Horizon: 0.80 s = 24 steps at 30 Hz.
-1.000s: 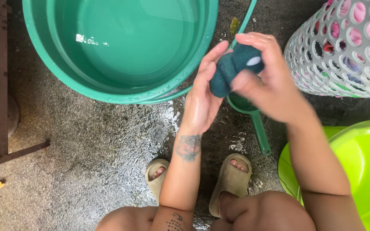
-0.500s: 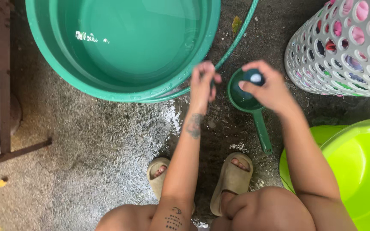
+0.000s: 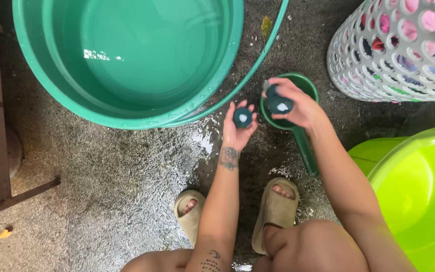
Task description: The person prepares a small sponge by squeezing a white substance onto it and then places it into a washing machine.
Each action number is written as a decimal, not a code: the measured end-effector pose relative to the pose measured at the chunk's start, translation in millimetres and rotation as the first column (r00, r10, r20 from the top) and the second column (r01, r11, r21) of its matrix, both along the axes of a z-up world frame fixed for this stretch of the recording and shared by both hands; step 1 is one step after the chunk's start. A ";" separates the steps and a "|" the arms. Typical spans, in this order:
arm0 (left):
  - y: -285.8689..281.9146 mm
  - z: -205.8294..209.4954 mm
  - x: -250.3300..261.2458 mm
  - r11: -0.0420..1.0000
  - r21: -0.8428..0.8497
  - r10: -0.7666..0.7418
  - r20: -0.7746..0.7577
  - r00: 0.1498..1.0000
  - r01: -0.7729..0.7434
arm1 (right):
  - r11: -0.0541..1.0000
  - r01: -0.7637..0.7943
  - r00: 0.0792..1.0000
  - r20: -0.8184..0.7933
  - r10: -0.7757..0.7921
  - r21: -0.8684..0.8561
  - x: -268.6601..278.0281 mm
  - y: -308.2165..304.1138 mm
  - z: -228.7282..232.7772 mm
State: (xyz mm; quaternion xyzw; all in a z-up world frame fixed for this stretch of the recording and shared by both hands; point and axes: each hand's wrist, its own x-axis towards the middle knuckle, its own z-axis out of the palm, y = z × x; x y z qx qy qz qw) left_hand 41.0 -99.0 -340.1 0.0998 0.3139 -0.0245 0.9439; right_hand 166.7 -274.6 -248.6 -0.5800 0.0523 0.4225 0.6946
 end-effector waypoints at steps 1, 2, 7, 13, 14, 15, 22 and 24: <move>2.0 16.5 5.7 1.000 -0.017 0.011 0.093 0.996 -0.010 | 0.929 0.022 0.991 -0.128 0.027 0.370 -12.0 4.5 21.3; 1.2 32.8 9.8 0.999 -0.040 0.024 0.184 0.983 -0.017 | 0.731 0.093 0.965 -0.241 0.101 0.676 -23.9 11.3 42.1; -21.9 78.0 23.0 0.983 0.158 0.015 0.440 0.898 -0.093 | 0.802 -0.086 0.987 0.159 -0.012 0.591 -57.8 66.3 117.7; -19.1 91.7 33.8 0.981 0.127 0.075 0.453 0.888 -0.148 | 0.897 -0.045 0.972 0.227 -0.063 0.441 -69.0 89.4 131.9; -18.6 91.4 34.4 0.963 0.211 0.083 0.365 0.927 -0.169 | 0.923 -0.006 0.977 0.198 -0.077 0.385 -70.9 89.9 131.0; -19.1 89.6 36.7 0.962 0.208 0.092 0.363 0.927 -0.177 | 0.924 -0.013 0.978 0.197 -0.068 0.383 -72.1 90.9 130.1; -20.2 55.1 36.9 0.974 -0.058 0.217 0.533 0.818 -0.221 | 0.909 -0.060 0.901 0.414 -0.128 0.412 -72.4 88.8 131.4; -14.2 68.9 34.0 0.928 -0.360 0.361 0.794 0.490 -0.100 | 0.915 0.041 0.928 0.325 -0.184 0.402 -66.6 82.4 138.3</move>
